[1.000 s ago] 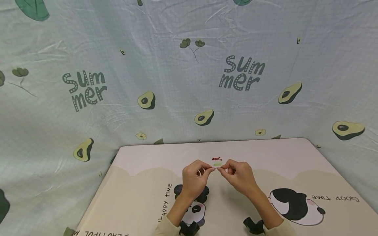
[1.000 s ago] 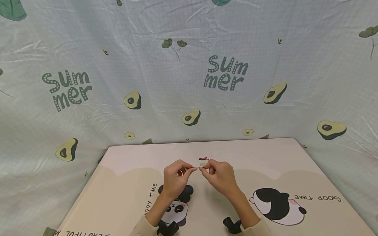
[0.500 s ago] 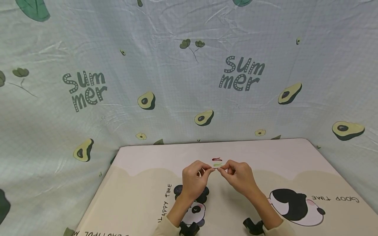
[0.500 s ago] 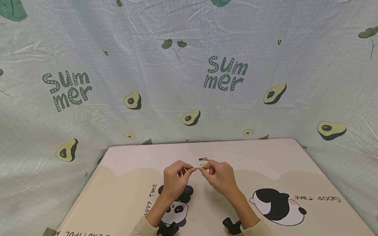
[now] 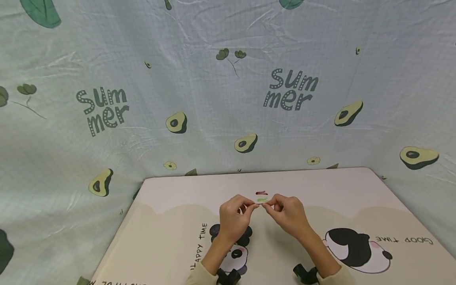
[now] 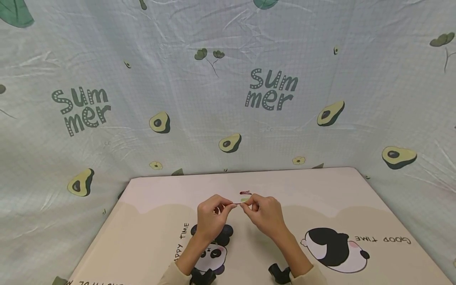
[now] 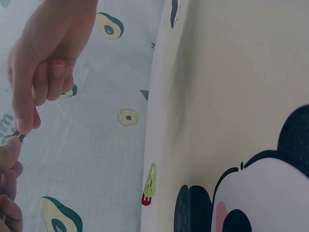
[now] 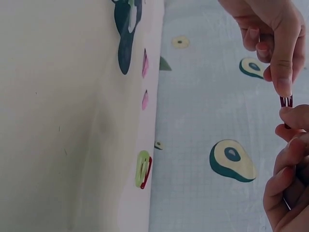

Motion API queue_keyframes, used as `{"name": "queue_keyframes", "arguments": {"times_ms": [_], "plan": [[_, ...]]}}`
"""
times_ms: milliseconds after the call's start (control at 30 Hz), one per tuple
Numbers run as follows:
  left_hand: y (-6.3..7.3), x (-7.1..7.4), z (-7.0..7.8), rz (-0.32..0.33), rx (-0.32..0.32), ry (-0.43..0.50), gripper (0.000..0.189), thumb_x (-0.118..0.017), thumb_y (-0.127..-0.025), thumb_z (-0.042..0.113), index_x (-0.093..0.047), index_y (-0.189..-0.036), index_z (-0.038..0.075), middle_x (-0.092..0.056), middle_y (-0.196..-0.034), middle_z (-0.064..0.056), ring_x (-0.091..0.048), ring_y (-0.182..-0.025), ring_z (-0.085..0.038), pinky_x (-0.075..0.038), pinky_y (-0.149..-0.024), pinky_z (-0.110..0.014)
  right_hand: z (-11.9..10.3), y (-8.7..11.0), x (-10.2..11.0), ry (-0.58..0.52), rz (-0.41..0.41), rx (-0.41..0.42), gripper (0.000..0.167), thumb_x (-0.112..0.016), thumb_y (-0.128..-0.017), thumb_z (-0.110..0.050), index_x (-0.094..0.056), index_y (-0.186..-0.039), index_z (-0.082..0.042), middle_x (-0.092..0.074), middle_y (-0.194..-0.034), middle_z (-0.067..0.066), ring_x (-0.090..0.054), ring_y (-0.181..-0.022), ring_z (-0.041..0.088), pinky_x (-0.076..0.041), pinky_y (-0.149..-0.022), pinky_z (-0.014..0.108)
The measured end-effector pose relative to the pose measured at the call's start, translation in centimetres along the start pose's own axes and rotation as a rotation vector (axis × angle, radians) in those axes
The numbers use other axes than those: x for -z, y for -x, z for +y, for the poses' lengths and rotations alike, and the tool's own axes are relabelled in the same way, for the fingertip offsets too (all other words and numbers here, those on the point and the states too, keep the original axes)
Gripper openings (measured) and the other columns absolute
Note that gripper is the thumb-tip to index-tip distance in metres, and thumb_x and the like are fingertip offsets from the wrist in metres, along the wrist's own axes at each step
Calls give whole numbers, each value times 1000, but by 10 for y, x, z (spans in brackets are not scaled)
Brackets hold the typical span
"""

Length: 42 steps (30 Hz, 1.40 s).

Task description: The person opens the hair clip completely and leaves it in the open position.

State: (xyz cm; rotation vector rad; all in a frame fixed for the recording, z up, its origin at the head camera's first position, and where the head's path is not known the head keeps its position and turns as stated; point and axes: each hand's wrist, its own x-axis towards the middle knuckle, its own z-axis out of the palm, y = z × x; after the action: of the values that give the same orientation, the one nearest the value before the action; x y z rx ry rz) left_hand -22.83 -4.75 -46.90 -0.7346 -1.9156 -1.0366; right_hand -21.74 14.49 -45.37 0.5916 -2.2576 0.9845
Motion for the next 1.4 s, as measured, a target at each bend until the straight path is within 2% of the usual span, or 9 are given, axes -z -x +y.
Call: {"name": "queue_keyframes", "arguments": {"times_ms": [300, 533, 833, 1000, 1200, 1400], "plan": [[1, 0, -1, -1, 16, 10, 15, -87, -80, 8, -73, -81, 13, -69, -71, 3, -54, -55, -4, -40, -53, -10, -1, -1, -1, 30, 22, 35, 26, -88, -77, -7, -66, -68, -16, -40, -50, -17, -27, -50, -10, -23, -48, 14], [1, 0, 0, -8, 31, 34, 15, -87, -81, 9, -72, -82, 12, -69, -71, 2, -54, -56, -4, -45, -49, -21, 0, 1, -2, 14, 1, 21, 26, -87, -77, -6, -65, -68, -15, -41, -51, -16, -28, -50, -9, -25, -47, 15], [0, 1, -1, -26, 64, 48, 14, -87, -82, 11, -73, -82, 12, -70, -72, 2, -55, -56, -4, -45, -51, -19, 1, 0, -1, 0, -3, 53, 29, -87, -77, -4, -62, -67, -15, -40, -53, -16, -28, -52, -10, -24, -47, 14], [0, 0, -2, -22, 59, 63, 14, -86, -82, 10, -73, -82, 13, -70, -72, 2, -54, -56, -3, -45, -51, -18, 2, 0, -1, -30, 6, 85, 30, -85, -76, -1, -61, -67, -15, -40, -53, -15, -28, -52, -10, -24, -48, 12], [1, -1, -3, -20, 54, 80, 14, -86, -82, 9, -73, -82, 13, -70, -72, 2, -54, -56, -4, -44, -52, -15, 1, -1, -2, -60, 1, 88, 30, -85, -77, 0, -60, -67, -15, -40, -54, -15, -29, -53, -10, -24, -47, 10], [1, -1, -2, -28, 65, 87, 13, -86, -83, 10, -73, -83, 12, -70, -73, 2, -54, -58, -4, -46, -52, -18, 1, 0, -1, -78, 1, 93, 31, -84, -77, 1, -60, -68, -15, -40, -54, -15, -29, -53, -9, -24, -47, 10]]}}
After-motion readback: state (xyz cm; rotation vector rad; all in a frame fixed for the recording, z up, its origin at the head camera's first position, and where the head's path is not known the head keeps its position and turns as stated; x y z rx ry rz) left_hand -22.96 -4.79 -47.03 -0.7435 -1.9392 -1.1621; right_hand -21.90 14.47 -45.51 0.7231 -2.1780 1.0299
